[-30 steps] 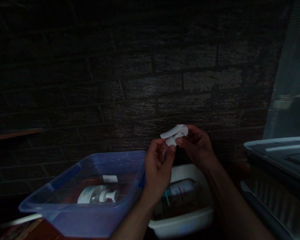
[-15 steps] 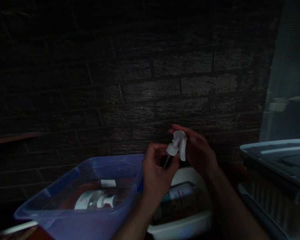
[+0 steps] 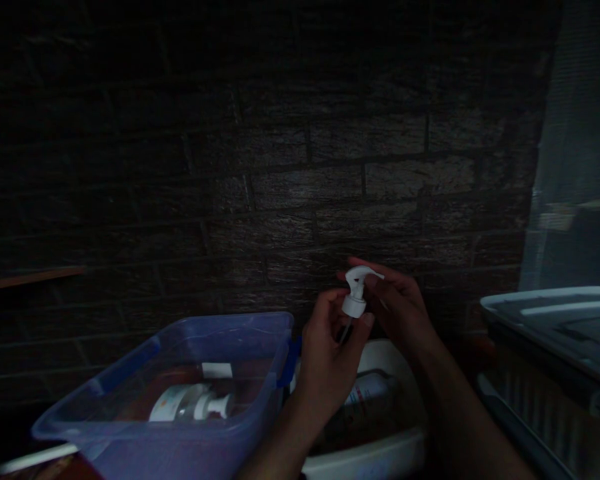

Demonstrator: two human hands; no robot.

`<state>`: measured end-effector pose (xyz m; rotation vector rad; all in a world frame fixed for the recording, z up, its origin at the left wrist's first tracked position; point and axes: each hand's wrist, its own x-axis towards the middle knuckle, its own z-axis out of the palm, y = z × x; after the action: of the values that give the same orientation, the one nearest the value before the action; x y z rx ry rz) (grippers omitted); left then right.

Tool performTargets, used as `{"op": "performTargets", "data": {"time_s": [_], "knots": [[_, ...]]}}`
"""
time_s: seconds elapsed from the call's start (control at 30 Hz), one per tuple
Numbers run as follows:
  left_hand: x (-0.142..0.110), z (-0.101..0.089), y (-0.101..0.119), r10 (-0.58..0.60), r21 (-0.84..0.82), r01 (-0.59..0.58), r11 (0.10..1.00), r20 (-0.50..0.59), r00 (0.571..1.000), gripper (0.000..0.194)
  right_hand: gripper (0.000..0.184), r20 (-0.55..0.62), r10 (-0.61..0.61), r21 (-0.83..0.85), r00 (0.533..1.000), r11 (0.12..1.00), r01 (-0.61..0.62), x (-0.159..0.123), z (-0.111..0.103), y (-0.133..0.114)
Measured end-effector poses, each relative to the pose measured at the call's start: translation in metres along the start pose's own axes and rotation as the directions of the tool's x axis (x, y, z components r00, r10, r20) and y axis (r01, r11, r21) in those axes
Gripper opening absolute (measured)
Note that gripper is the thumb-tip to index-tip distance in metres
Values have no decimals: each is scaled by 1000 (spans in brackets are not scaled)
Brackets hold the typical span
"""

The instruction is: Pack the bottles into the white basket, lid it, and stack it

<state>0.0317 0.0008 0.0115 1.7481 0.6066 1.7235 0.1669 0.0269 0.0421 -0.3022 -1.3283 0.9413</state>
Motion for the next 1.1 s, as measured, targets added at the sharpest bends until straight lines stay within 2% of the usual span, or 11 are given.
{"op": "performTargets", "data": {"time_s": [0.2, 0.37, 0.47, 0.6, 0.77, 0.9, 1.0, 1.1], "knots": [[5, -1, 11, -149, -132, 160, 978, 89, 985, 26, 30, -40, 6, -22, 999, 1000, -7, 2, -3, -2], [10, -4, 5, -253, -294, 282, 913, 133, 958, 30, 39, -40, 22, -5, 999, 1000, -22, 2, -1, -1], [12, -6, -1, -242, -379, 275, 884, 131, 961, 29, 44, -67, -31, -48, 997, 998, 28, 3, 2, -1], [14, -7, -4, -190, -376, 216, 901, 105, 976, 32, 54, -113, -96, -162, 989, 984, 77, 2, 6, -2], [14, -5, -3, -109, -325, 121, 938, 56, 992, 32, 82, 21, -63, -347, 998, 936, 66, -4, 4, -1], [13, -4, -2, -133, -303, 132, 944, 20, 991, 32, 72, 41, -70, -426, 997, 901, 81, -8, 4, -1], [13, -3, -1, -151, -302, 153, 941, 27, 988, 32, 58, 18, -93, -393, 996, 915, 92, -8, 7, -5], [13, -3, -1, -184, -316, 197, 928, 70, 980, 32, 44, -55, -124, -309, 991, 946, 101, -5, 10, -9]]}}
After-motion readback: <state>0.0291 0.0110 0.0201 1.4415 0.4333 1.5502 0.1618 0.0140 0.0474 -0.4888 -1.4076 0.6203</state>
